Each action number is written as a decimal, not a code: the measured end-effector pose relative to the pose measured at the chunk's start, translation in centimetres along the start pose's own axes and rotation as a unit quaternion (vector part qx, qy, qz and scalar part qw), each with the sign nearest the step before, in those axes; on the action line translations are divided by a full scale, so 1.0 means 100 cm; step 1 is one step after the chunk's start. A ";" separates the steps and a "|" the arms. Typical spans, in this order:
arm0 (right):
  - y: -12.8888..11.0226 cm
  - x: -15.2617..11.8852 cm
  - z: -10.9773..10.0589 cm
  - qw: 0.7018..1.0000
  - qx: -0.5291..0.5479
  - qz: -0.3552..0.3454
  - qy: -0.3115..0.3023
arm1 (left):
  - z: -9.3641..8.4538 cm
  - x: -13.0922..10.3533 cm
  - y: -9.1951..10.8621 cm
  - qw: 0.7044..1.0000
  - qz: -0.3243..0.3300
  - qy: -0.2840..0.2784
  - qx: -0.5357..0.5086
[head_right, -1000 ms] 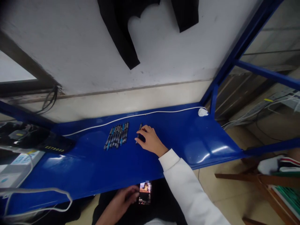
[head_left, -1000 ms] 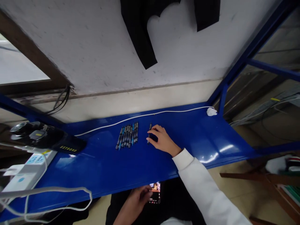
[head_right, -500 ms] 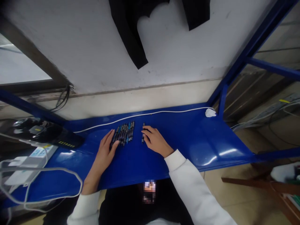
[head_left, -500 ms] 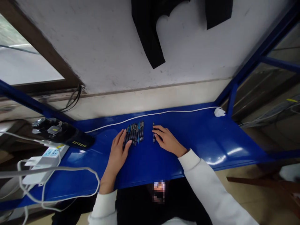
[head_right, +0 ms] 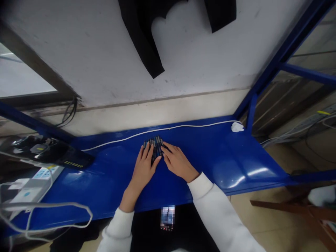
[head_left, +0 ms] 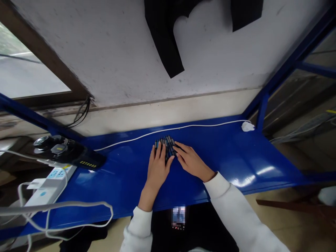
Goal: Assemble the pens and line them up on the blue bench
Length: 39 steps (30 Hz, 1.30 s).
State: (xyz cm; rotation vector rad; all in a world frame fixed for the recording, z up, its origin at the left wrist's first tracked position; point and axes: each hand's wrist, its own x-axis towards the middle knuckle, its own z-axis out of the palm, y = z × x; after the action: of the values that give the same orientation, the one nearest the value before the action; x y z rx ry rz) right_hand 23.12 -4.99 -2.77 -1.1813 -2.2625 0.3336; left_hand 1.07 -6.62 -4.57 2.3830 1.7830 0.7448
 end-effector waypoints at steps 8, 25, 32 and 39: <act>0.020 -0.018 -0.011 0.999 -0.036 -0.002 0.007 | 0.008 0.002 0.032 1.000 -0.011 -0.024 0.013; 0.029 0.027 -0.006 0.988 -0.103 -0.060 -0.094 | -0.009 0.007 -0.006 0.991 0.088 -0.099 0.001; 0.042 0.012 -0.007 0.992 -0.114 -0.038 -0.035 | -0.007 0.018 -0.002 0.985 0.146 -0.090 0.003; 0.057 -0.003 -0.019 0.992 -0.119 -0.039 -0.017 | 0.008 0.030 0.007 0.983 0.161 -0.092 -0.006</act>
State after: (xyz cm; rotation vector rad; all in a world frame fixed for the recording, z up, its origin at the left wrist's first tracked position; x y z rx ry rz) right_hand 28.14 -1.99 -3.93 -1.2075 -2.4224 0.0548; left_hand 2.63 -3.95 -4.00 2.6666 1.3371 0.5370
